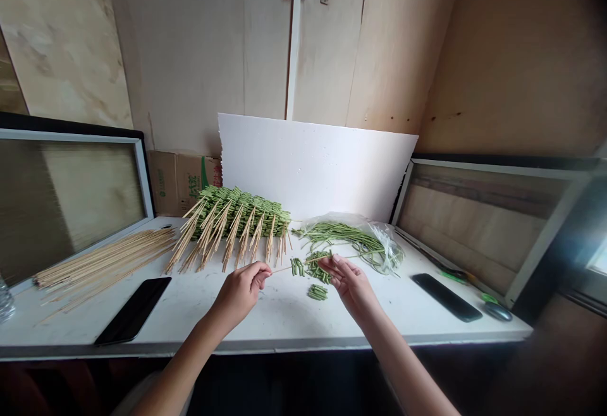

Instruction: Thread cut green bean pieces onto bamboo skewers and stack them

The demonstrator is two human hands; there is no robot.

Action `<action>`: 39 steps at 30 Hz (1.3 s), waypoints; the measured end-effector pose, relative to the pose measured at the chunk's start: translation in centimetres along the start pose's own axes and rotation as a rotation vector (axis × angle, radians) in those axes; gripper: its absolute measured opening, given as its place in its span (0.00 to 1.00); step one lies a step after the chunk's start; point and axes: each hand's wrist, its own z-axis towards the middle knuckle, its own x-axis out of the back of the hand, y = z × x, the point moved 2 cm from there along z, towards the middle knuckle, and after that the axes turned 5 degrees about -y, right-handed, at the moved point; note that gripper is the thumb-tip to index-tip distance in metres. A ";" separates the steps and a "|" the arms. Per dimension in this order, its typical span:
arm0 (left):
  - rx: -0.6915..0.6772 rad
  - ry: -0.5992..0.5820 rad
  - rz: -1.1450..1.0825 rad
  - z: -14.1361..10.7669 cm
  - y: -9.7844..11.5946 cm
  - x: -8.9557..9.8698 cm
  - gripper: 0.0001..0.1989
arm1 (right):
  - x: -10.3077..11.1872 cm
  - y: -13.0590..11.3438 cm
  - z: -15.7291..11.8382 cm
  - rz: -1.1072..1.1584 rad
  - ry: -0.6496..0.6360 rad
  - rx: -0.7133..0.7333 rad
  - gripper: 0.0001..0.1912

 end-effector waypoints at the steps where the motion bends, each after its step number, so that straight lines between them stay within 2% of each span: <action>1: -0.001 -0.002 0.003 0.0 0.0 0.0 0.15 | 0.0 0.0 0.0 -0.002 0.002 0.000 0.19; 8: -0.011 -0.005 0.009 0.0 0.2 -0.2 0.14 | 0.1 0.0 0.0 0.020 0.029 -0.002 0.18; 18: -0.086 0.022 0.129 -0.2 0.8 0.0 0.13 | 0.6 0.0 0.0 -0.156 0.063 0.104 0.16; 28: -0.235 0.148 0.179 -0.5 1.2 -0.2 0.11 | 0.3 0.1 -0.3 -0.090 0.065 0.077 0.16; 34: -0.248 0.207 0.189 -0.3 1.3 0.0 0.09 | 0.5 0.0 -0.2 -0.121 0.108 0.101 0.18; 39: -0.269 0.208 0.180 -0.4 1.4 -0.2 0.10 | 0.5 0.3 -0.1 -0.179 0.120 0.118 0.20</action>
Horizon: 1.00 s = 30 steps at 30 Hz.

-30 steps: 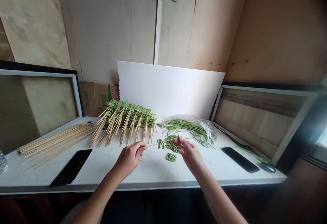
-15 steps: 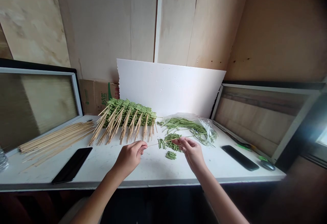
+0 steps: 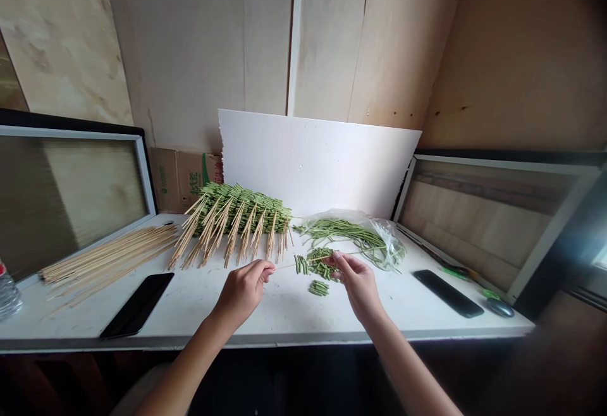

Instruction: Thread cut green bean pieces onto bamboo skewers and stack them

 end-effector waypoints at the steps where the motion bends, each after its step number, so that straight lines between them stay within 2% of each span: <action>1: -0.005 -0.003 -0.007 0.0 0.1 -0.1 0.11 | -0.1 0.0 0.0 -0.011 0.014 0.006 0.20; 8: -0.022 0.000 -0.021 -0.2 1.1 -0.7 0.13 | -1.1 0.0 -0.8 0.046 0.116 0.072 0.18; 12: -0.049 0.028 -0.024 -0.3 1.7 -1.2 0.15 | -1.5 0.3 -1.2 0.114 0.172 0.060 0.18; 20: -0.060 0.088 -0.058 -0.6 2.2 -1.8 0.19 | -2.3 0.6 -1.8 0.196 0.155 0.035 0.17; 24: -0.067 0.075 -0.071 -0.5 3.1 -2.2 0.18 | -3.5 1.3 -2.8 0.108 0.138 0.026 0.17; 30: -0.035 0.050 -0.075 -0.6 3.5 -2.6 0.15 | -4.4 2.3 -3.4 0.129 0.172 0.004 0.20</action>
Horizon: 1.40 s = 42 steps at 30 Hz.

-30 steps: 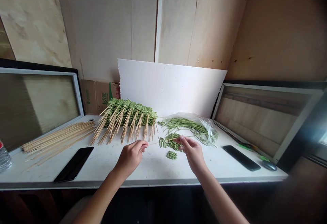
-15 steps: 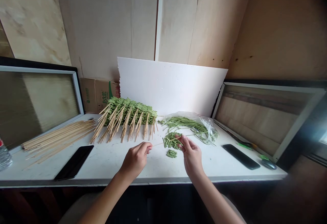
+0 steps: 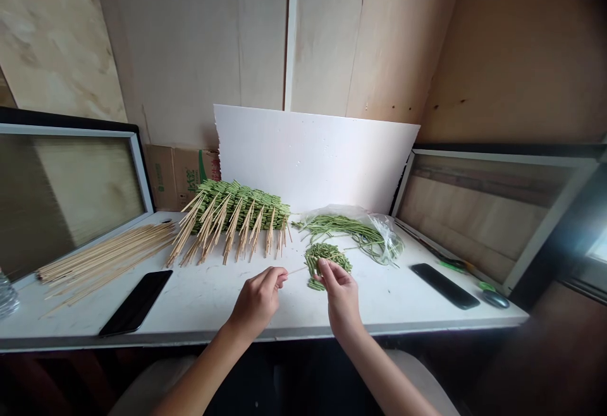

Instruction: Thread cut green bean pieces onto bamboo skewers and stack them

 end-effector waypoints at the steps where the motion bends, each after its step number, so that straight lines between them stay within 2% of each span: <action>1: 0.017 -0.003 0.005 0.0 -0.2 0.0 0.13 | 0.1 0.0 0.3 -0.005 -0.009 -0.006 0.20; 5: 0.139 0.004 0.024 0.0 -2.2 0.3 0.09 | 1.6 -0.5 2.5 -0.115 -0.134 0.040 0.23; 7: 0.203 0.002 0.013 0.0 -3.5 0.5 0.09 | 2.9 -0.7 3.9 -0.305 -0.181 0.103 0.23; 10: 0.268 -0.017 -0.017 -0.2 -5.1 0.7 0.09 | 5.1 -0.2 5.6 -0.678 -0.260 0.225 0.16; 13: 0.302 -0.051 -0.043 -0.4 -5.7 0.7 0.10 | 6.6 0.9 6.2 -0.893 -0.352 0.319 0.11; 22: 0.310 -0.128 -0.075 -0.4 -5.1 0.5 0.11 | 7.5 2.7 6.3 -0.929 -0.319 0.328 0.06; 25: 0.302 -0.132 -0.075 -0.4 -5.0 0.6 0.11 | 7.2 2.0 6.4 -0.891 -0.296 0.305 0.06; 27: 0.297 -0.132 -0.071 -0.3 -4.9 0.7 0.11 | 6.9 1.1 6.4 -0.822 -0.296 0.217 0.09; 29: 0.286 -0.127 -0.068 -0.3 -4.7 0.8 0.11 | 6.5 0.1 6.4 -0.664 -0.307 0.077 0.15; 32: 0.255 -0.117 -0.073 -0.1 -4.4 1.0 0.11 | 6.0 -1.1 6.3 -0.308 -0.305 -0.080 0.23; 34: 0.234 -0.114 -0.085 0.0 -4.1 1.1 0.11 | 5.8 -1.6 6.2 -0.106 -0.288 -0.115 0.22; 37: 0.215 -0.119 -0.104 0.1 -3.7 1.1 0.11 | 5.7 -1.6 6.3 0.080 -0.269 -0.147 0.19; 42: 0.213 -0.138 -0.106 -0.1 -3.5 0.9 0.10 | 5.4 -1.6 6.0 0.148 -0.291 -0.179 0.18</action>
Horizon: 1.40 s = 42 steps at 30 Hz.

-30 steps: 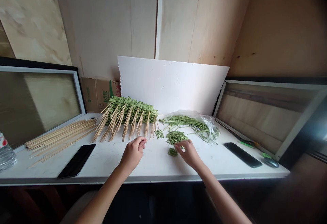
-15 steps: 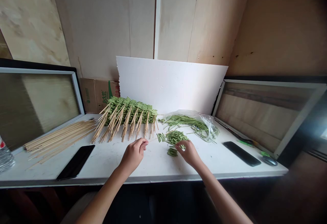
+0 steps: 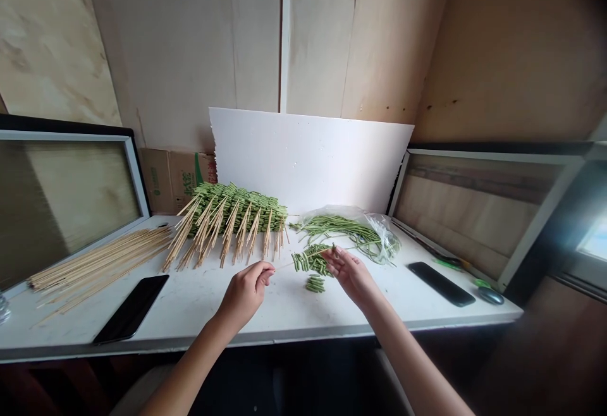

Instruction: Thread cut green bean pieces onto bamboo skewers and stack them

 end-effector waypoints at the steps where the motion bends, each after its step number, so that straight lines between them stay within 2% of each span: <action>1: 0.002 -0.005 0.000 0.0 0.0 -0.1 0.10 | -0.1 0.0 -0.1 -0.001 0.002 0.002 0.18; 11: 0.007 -0.032 0.006 -0.1 -0.3 -0.7 0.10 | -1.1 0.1 -0.5 -0.006 0.047 0.018 0.18; 25: -0.002 -0.041 0.058 -0.2 0.0 -0.6 0.09 | -0.9 0.0 -0.5 -0.079 0.090 0.050 0.18; 34: -0.061 0.029 0.113 -0.3 0.3 -0.6 0.09 | -1.2 0.3 -0.7 -0.127 0.100 0.096 0.17; 42: -0.138 0.093 0.152 -0.5 0.3 -1.0 0.13 | -1.7 0.9 -0.9 -0.145 0.101 0.124 0.17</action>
